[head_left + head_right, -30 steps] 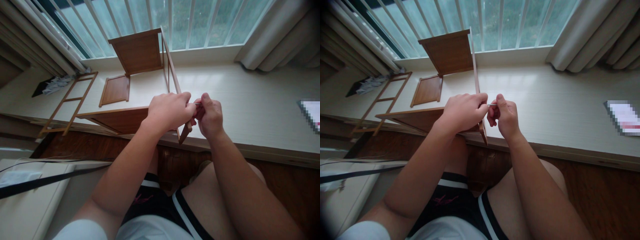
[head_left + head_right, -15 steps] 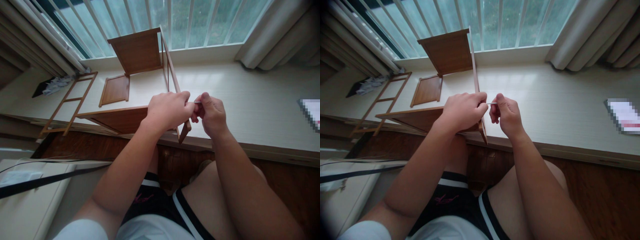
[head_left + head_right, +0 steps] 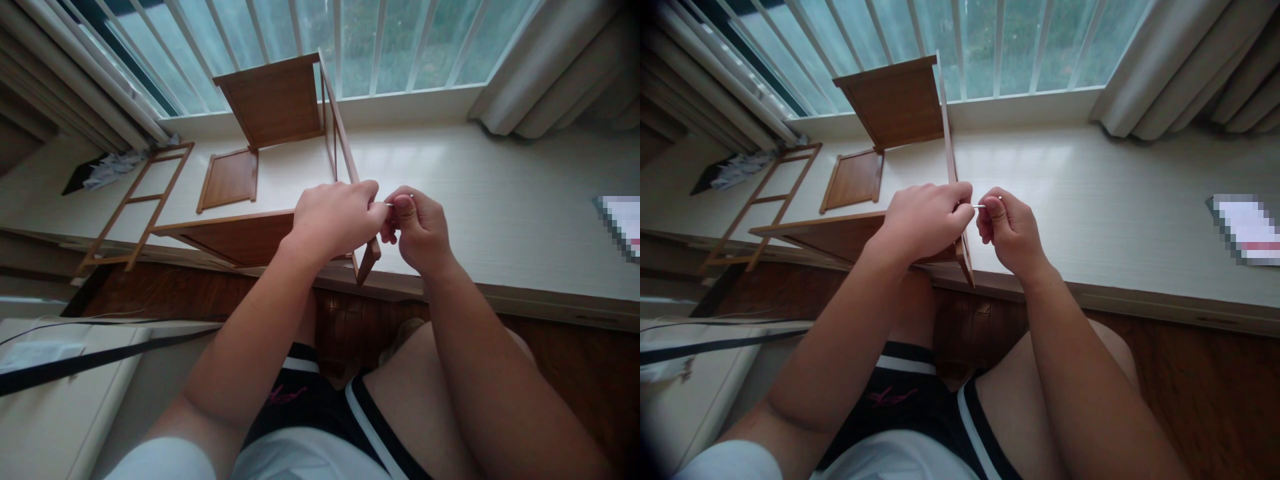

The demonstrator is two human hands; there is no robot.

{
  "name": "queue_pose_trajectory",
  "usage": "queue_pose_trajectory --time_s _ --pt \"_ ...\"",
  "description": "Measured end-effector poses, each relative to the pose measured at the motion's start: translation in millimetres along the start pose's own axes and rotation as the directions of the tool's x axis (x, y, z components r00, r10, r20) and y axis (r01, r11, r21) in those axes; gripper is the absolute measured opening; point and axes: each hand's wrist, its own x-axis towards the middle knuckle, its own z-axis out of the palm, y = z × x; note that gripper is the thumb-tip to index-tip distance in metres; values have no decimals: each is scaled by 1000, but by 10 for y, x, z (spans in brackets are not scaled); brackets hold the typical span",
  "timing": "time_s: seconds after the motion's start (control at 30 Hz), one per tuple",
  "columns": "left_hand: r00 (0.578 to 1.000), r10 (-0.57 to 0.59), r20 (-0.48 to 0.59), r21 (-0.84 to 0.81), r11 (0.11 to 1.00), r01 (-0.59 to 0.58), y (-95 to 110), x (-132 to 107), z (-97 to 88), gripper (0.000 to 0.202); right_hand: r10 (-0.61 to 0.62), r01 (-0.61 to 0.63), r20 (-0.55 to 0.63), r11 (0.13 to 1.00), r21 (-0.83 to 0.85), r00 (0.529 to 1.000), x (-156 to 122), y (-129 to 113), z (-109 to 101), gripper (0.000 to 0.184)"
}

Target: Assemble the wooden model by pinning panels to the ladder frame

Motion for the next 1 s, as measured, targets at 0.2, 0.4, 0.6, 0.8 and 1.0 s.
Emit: queue_pose_trajectory --time_s 0.2,0.4,0.6,0.8,1.0 --pt "1000 -7 -4 4 1000 7 -1 -11 -2 40 -17 17 -26 1000 19 1000 15 7 22 46" --pt "1000 -7 1 -2 1000 7 -1 -12 -16 40 0 1 -23 999 50 1000 22 3 30 48" --pt "1000 -11 -2 -5 1000 11 -1 -9 -3 41 -18 20 -29 997 75 999 33 52 36 48" --pt "1000 -2 8 -6 1000 2 -9 -1 5 42 -92 92 -22 996 13 996 88 110 7 48" --pt "1000 -5 2 4 1000 5 0 0 -1 42 -129 131 -68 991 18 989 123 210 79 49"
